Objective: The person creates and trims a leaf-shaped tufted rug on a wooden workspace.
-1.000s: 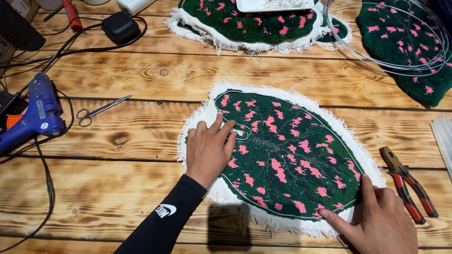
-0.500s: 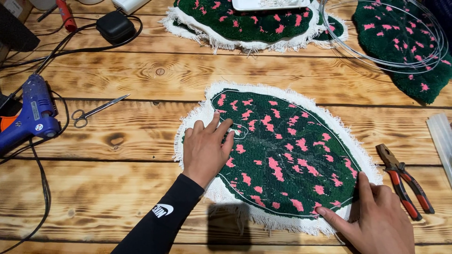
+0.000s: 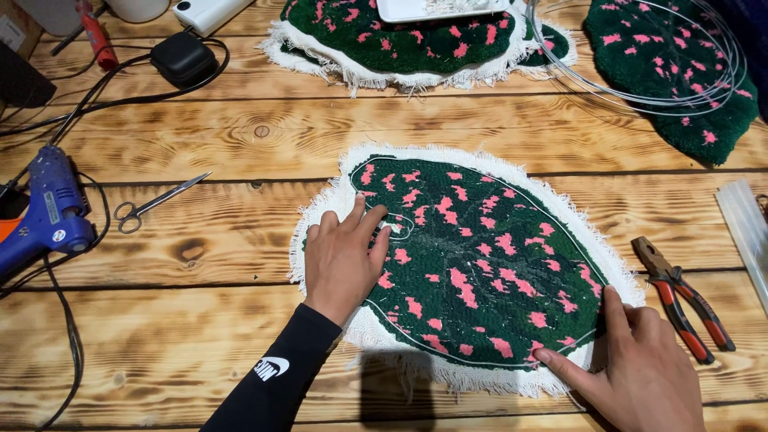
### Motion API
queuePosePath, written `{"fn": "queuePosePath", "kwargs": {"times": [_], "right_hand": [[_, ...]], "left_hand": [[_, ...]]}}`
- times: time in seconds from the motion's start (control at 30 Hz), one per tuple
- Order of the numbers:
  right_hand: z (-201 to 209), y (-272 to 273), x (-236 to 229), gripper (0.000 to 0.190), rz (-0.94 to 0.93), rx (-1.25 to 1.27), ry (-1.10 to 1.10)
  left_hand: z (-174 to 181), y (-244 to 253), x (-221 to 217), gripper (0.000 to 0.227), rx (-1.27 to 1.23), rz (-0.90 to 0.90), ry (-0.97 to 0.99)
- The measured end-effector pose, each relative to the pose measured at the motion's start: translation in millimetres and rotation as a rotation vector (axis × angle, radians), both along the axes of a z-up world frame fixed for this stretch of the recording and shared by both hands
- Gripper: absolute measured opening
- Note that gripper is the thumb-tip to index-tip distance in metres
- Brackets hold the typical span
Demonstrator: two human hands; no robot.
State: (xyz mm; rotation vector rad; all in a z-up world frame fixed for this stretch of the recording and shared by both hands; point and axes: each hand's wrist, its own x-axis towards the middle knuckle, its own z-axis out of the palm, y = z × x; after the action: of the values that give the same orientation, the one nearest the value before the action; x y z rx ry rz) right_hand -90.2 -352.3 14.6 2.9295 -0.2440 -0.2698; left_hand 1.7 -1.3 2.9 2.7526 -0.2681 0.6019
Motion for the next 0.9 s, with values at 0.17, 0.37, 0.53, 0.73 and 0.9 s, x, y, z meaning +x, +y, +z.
{"fn": "queuePosePath", "kwargs": {"times": [0.17,0.37,0.53,0.73,0.9], "right_hand": [[17,12,-4,0.134,-0.006,0.065,-0.044],[35,22,-6,0.128,0.101,0.245,-0.253],[33,22,-11,0.132,0.017,0.245,-0.219],[26,24,-19,0.118,0.167,0.329,-0.458],[26,28,-22,0.126,-0.060,0.404,-0.399]], "left_hand": [[4,0,-1,0.029,-0.005,-0.004,0.019],[11,-1,-2,0.029,0.013,0.000,0.036],[13,-4,-3,0.027,0.041,0.028,0.052],[12,-2,-5,0.027,0.043,0.041,0.061],[14,-4,-6,0.027,0.058,0.049,0.055]]}}
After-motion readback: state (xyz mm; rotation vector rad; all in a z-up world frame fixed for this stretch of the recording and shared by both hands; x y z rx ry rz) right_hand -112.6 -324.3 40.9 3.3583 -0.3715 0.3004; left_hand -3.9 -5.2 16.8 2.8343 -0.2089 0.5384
